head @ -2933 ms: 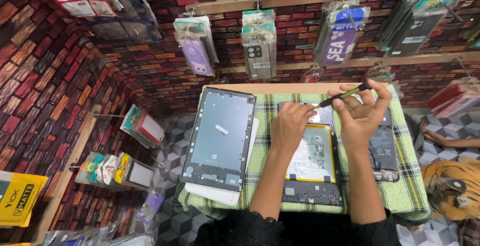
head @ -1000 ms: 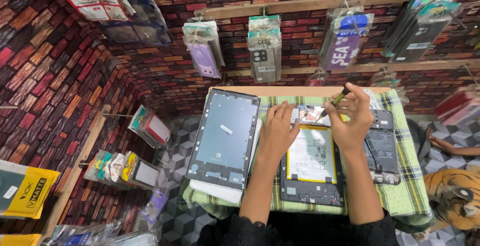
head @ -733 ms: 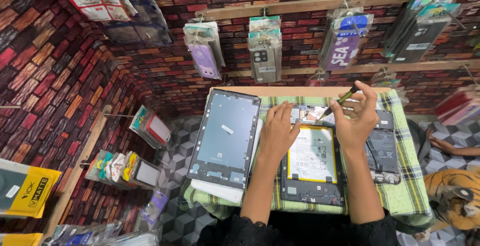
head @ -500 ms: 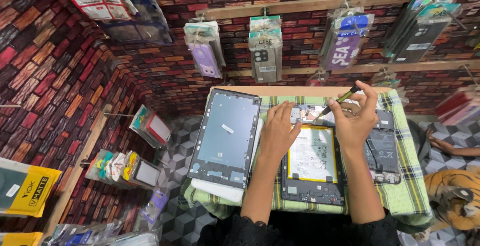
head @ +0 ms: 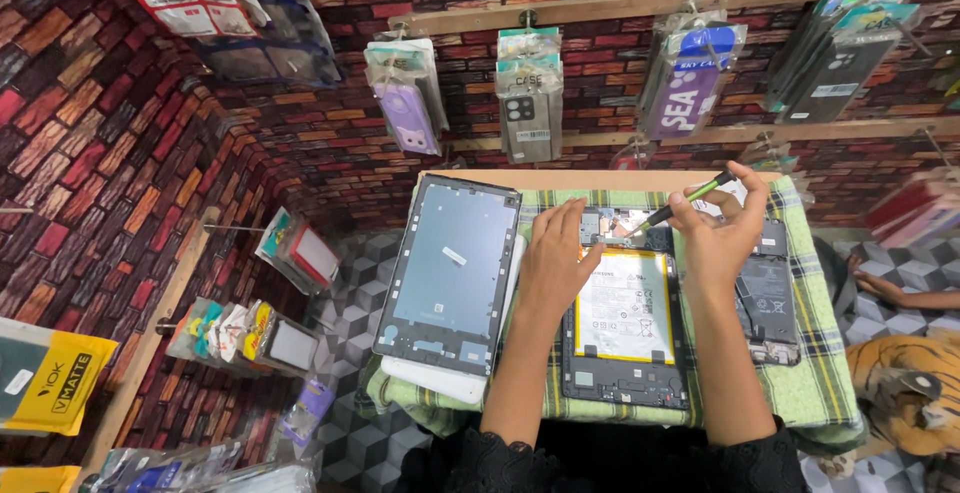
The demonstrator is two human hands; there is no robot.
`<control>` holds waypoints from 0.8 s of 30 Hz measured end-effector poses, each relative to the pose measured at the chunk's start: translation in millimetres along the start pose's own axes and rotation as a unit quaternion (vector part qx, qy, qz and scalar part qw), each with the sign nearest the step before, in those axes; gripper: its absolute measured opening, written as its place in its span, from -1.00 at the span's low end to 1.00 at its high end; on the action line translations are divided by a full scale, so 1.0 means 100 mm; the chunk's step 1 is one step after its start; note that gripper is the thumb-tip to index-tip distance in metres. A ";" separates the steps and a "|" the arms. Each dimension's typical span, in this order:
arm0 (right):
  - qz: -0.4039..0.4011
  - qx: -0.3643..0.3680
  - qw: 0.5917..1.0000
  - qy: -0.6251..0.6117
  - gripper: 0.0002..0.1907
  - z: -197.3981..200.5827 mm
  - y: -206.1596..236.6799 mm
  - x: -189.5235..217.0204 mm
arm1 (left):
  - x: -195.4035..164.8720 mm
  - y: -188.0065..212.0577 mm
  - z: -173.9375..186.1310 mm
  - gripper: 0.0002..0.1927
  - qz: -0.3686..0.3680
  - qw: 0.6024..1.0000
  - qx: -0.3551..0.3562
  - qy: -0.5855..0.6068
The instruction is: The person uses a screwdriver to repeatedly loosen and tighten screws on a disassembled tablet's internal metal bracket. The tablet screen and battery are visible on the work surface. The person does not complete the repair or reassemble the device.
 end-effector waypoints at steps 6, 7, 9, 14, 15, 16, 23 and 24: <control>-0.008 0.000 0.999 -0.050 -0.28 -0.06 0.02 0.02 | -0.01 0.00 0.05 -0.16 0.008 0.999 0.002 0.034; 0.006 -0.006 0.999 -0.048 -0.27 -0.06 0.03 0.04 | -0.01 0.00 0.06 -0.15 0.016 0.999 0.003 0.045; 0.067 0.001 0.997 -0.029 -0.26 -0.09 0.07 0.12 | -0.01 -0.01 0.07 -0.13 0.030 0.997 0.007 0.066; 0.194 0.063 0.979 0.027 -0.28 -0.27 0.25 0.25 | 0.04 -0.02 0.08 -0.05 0.081 0.989 0.007 0.127; 0.200 0.083 0.976 0.034 -0.29 -0.32 0.29 0.25 | 0.05 -0.02 0.07 -0.04 0.093 0.987 0.008 0.134; 0.206 0.102 0.972 0.041 -0.29 -0.36 0.32 0.26 | 0.06 -0.02 0.06 -0.03 0.099 0.986 0.005 0.138; 0.325 0.166 0.922 0.132 -0.34 -0.61 0.50 0.35 | 0.13 -0.01 0.00 0.00 0.105 0.981 -0.017 0.160; 0.331 0.162 0.919 0.140 -0.35 -0.62 0.50 0.35 | 0.14 0.00 -0.01 0.00 0.105 0.981 -0.018 0.160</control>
Point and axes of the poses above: each hand's wrist, its own y-axis away from the middle knuckle, its own z-axis out of the back of the hand, x = y × z, the point moved 5 cm from there along -y, towards the middle knuckle, and after that the axes turned 1 degree about y, right-handed, at the moved point
